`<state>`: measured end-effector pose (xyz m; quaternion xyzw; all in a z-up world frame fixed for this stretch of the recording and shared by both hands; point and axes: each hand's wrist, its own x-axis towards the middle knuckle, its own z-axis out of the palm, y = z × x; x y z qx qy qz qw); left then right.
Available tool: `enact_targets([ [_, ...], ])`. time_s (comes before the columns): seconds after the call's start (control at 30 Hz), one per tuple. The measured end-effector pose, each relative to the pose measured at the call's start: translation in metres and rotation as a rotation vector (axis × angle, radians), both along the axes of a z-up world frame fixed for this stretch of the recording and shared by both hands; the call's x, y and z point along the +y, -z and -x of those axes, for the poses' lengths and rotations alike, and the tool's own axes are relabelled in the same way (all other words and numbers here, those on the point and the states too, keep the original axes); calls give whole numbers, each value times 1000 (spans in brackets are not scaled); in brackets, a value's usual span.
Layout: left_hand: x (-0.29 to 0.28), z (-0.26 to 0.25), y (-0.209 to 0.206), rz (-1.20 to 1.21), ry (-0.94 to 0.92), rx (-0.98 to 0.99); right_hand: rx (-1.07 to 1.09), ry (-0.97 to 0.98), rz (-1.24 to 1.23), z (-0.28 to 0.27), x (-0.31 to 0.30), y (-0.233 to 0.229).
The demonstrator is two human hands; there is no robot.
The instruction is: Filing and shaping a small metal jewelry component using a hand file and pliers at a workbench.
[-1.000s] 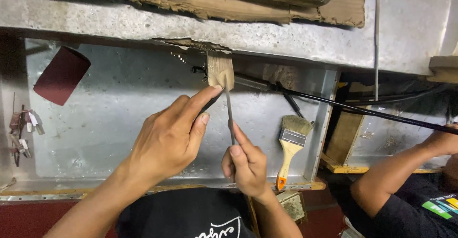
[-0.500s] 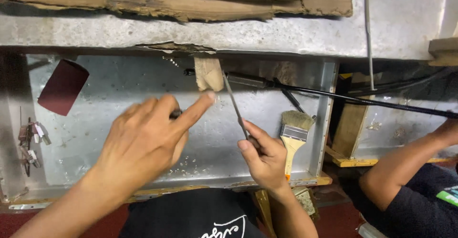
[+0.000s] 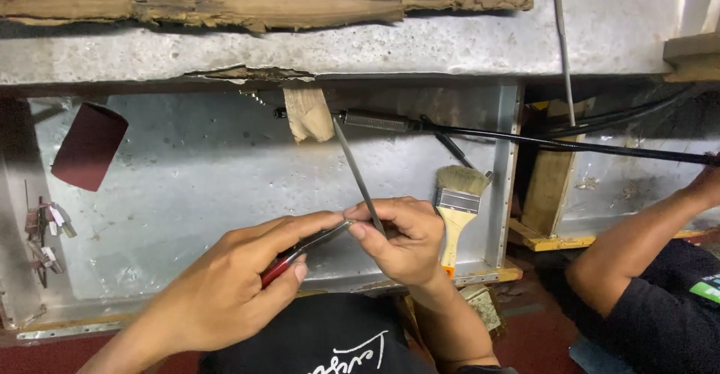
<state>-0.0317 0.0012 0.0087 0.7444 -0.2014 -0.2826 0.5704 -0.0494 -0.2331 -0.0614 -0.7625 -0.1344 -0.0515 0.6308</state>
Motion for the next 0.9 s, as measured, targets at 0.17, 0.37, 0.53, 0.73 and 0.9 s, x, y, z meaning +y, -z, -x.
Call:
enact_targets([
  [0.17, 6, -2, 38, -474, -186, -735, 2, 136, 172, 8, 3, 2],
  [0.37, 16, -24, 59, -813, -194, -1089, 220, 15, 3, 26, 0, 16],
  [0.53, 18, -30, 59, -883, -147, -1170, 328, -57, 11, 38, -9, 23],
  [0.73, 18, -30, 55, -1004, -115, -1261, 316, -85, -25, 27, -11, 20],
  [0.9, 19, -31, 54, -991, -102, -1295, 256, -109, 31, 38, -20, 18],
])
